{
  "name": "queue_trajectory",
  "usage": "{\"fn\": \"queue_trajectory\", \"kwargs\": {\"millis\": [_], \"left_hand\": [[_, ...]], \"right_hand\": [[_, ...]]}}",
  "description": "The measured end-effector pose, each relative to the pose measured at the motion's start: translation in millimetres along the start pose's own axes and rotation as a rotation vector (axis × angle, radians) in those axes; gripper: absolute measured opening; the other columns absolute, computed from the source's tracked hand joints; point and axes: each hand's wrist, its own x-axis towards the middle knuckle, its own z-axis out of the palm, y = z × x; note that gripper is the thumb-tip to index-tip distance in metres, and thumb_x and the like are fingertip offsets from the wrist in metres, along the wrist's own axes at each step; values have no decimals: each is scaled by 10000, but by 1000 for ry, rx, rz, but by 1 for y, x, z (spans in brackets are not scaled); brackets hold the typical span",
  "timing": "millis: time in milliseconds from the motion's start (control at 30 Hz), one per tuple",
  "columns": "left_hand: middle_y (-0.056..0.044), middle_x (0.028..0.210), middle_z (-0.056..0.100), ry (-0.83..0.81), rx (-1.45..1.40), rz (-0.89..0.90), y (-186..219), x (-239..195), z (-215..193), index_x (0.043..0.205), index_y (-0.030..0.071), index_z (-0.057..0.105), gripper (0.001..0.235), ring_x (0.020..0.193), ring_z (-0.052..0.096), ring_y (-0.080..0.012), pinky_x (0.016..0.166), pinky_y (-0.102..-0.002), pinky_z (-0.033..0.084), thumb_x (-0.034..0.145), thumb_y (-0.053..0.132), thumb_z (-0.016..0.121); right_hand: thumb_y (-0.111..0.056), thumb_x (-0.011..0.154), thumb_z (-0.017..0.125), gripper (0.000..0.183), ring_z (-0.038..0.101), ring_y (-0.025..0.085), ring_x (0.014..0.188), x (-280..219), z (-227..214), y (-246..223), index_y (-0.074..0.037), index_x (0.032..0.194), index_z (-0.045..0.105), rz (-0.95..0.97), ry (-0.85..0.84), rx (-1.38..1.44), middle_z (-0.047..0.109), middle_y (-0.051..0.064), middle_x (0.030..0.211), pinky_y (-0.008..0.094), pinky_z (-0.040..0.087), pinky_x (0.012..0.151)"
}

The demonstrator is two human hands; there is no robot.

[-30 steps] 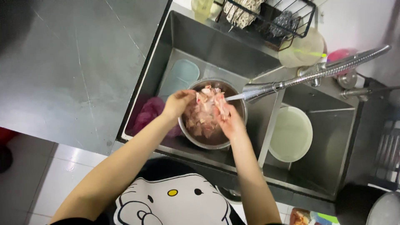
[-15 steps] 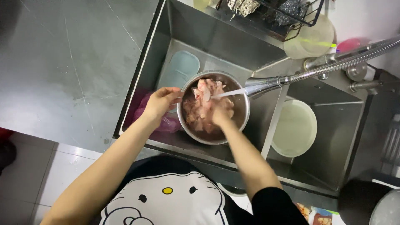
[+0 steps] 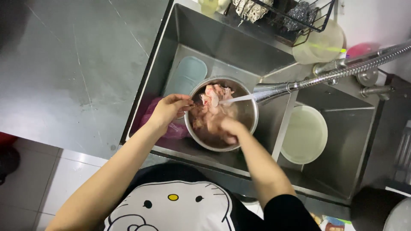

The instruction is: The person carries a pot to the stove, then washes raw chicken pieces in a metal bowl under running tap water in the sink, rubbing the pieces by hand. They take a plastic bag of white powder, cut it open with scissors, pour some into a small bowl, and tie the bag closed.

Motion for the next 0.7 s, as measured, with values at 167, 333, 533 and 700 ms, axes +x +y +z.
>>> {"fn": "queue_trajectory", "kwargs": {"millis": [167, 333, 533, 700], "left_hand": [[-26, 1106, 765, 20, -11, -20, -2, 0, 2, 1169, 101, 675, 227, 1014, 718, -120, 864, -285, 509, 958, 166, 624], [-37, 1088, 771, 17, -54, 6, -3, 0, 3, 1169, 82, 670, 238, 978, 719, -123, 846, -278, 514, 942, 151, 647], [-15, 1081, 764, 49, -8, 15, 15, -10, 2, 1162, 84, 680, 237, 966, 701, -102, 817, -267, 485, 936, 150, 649], [-22, 1066, 765, 43, -21, 38, 10, -1, -4, 1151, 89, 685, 228, 969, 702, -115, 827, -267, 499, 936, 158, 657]], "right_hand": [[-327, 934, 735, 367, 654, 190, 1020, -65, -67, -75, -74, 1199, 710, -290, 262, 79, 718, 93, 1125, 335, 507, 884], [-475, 903, 756, 547, 697, 230, 877, -50, -88, -113, -28, 1208, 672, -161, 813, 67, 736, 138, 994, 348, 556, 803], [-599, 606, 848, 1052, 532, 386, 1046, -57, -33, -171, -173, 1478, 441, 61, 434, -350, 524, 245, 1345, 563, 513, 699], [-566, 705, 864, 1031, 593, 373, 1194, -34, -21, -130, -230, 1542, 365, 74, 271, -642, 575, 214, 1383, 526, 489, 938]]}}
